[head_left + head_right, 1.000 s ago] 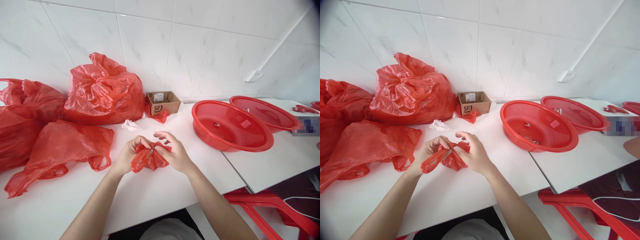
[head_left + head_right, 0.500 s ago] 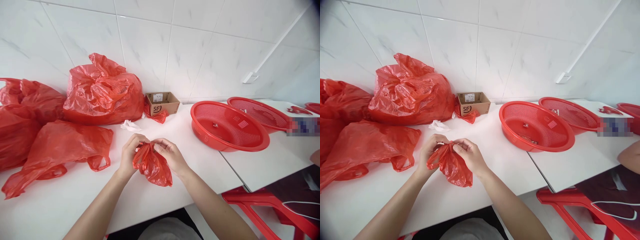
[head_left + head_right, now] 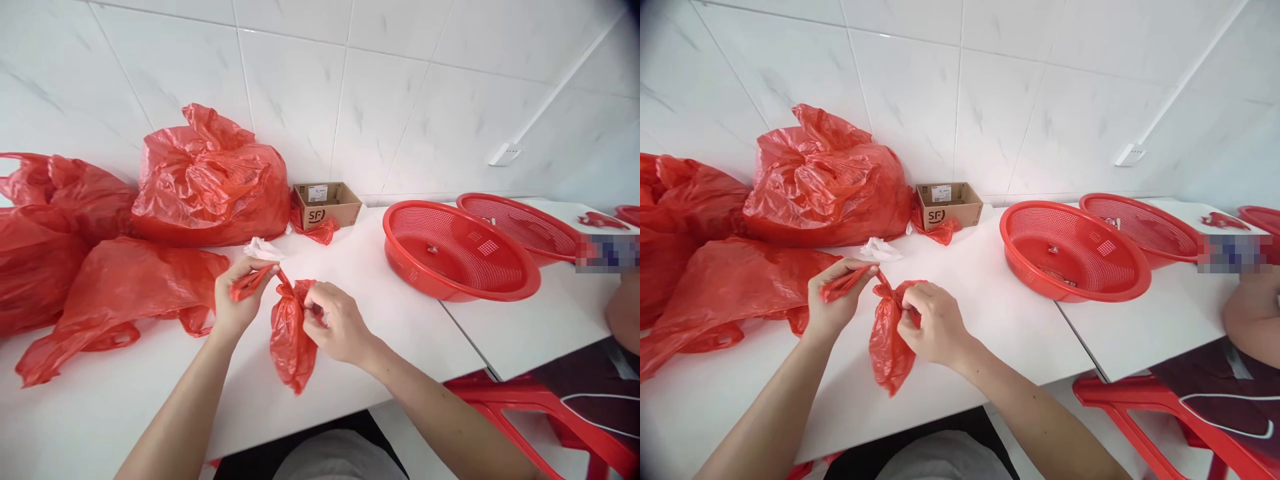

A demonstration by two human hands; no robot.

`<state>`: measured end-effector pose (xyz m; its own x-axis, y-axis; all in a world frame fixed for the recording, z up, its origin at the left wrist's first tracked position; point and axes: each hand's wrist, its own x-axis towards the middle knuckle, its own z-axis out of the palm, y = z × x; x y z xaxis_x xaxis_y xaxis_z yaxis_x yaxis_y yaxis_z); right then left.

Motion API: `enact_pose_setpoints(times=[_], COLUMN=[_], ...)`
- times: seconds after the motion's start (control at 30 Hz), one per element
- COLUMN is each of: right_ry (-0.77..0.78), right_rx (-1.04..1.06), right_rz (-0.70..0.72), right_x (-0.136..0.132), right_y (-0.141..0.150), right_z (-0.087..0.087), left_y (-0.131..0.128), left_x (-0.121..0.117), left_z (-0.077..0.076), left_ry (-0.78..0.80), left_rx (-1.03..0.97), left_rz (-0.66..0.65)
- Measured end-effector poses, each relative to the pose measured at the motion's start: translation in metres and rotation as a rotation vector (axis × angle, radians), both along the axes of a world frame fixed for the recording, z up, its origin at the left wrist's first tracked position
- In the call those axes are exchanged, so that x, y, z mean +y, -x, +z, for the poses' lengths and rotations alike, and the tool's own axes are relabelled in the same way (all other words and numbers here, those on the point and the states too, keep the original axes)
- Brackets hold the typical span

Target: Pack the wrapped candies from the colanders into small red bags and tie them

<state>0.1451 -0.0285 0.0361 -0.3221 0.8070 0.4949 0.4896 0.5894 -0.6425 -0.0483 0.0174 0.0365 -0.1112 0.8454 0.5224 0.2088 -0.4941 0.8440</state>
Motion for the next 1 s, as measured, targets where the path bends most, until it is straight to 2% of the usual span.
enact_pose_setpoints(times=[0.07,0.2,0.33,0.4,0.5,0.6,0.7,0.8,0.9,1.0], right_ry=[0.045,0.155,0.188,0.155,0.137,0.184,0.273,0.335,0.232,0.149], right_rx=[0.069,0.236,0.203,0.198,0.255,0.278,0.315,0.296,0.106,-0.039], right_rz=[-0.015,-0.082,0.051,0.055,0.003,0.002,-0.013,-0.024,-0.027,0.035], right_x=[-0.001,0.005,0.016,0.023,0.034,0.041,0.040,0.034,0.029,0.030], right_y=[0.001,0.000,0.010,0.014,0.010,-0.002,-0.010,-0.012,-0.011,-0.013], right_z=[-0.008,-0.020,-0.017,-0.012,-0.005,-0.001,0.000,-0.003,-0.008,-0.014], left_y=[0.003,0.002,-0.006,-0.009,-0.012,-0.015,-0.019,-0.022,-0.022,-0.021], left_x=[0.005,0.008,0.001,-0.002,-0.004,-0.005,-0.004,-0.002,0.000,0.002], left_z=[-0.001,-0.004,-0.004,-0.003,-0.003,-0.004,-0.006,-0.010,-0.015,-0.017], left_ry=[0.041,0.092,0.122,0.132,0.201,0.361,0.461,0.470,0.486,0.514], left_rx=[-0.060,-0.142,-0.132,-0.129,-0.047,0.137,0.206,0.181,0.145,0.110], left_rz=[0.001,-0.108,-0.196,-0.241,-0.443,-0.613,-0.635,-0.622,-0.599,-0.602])
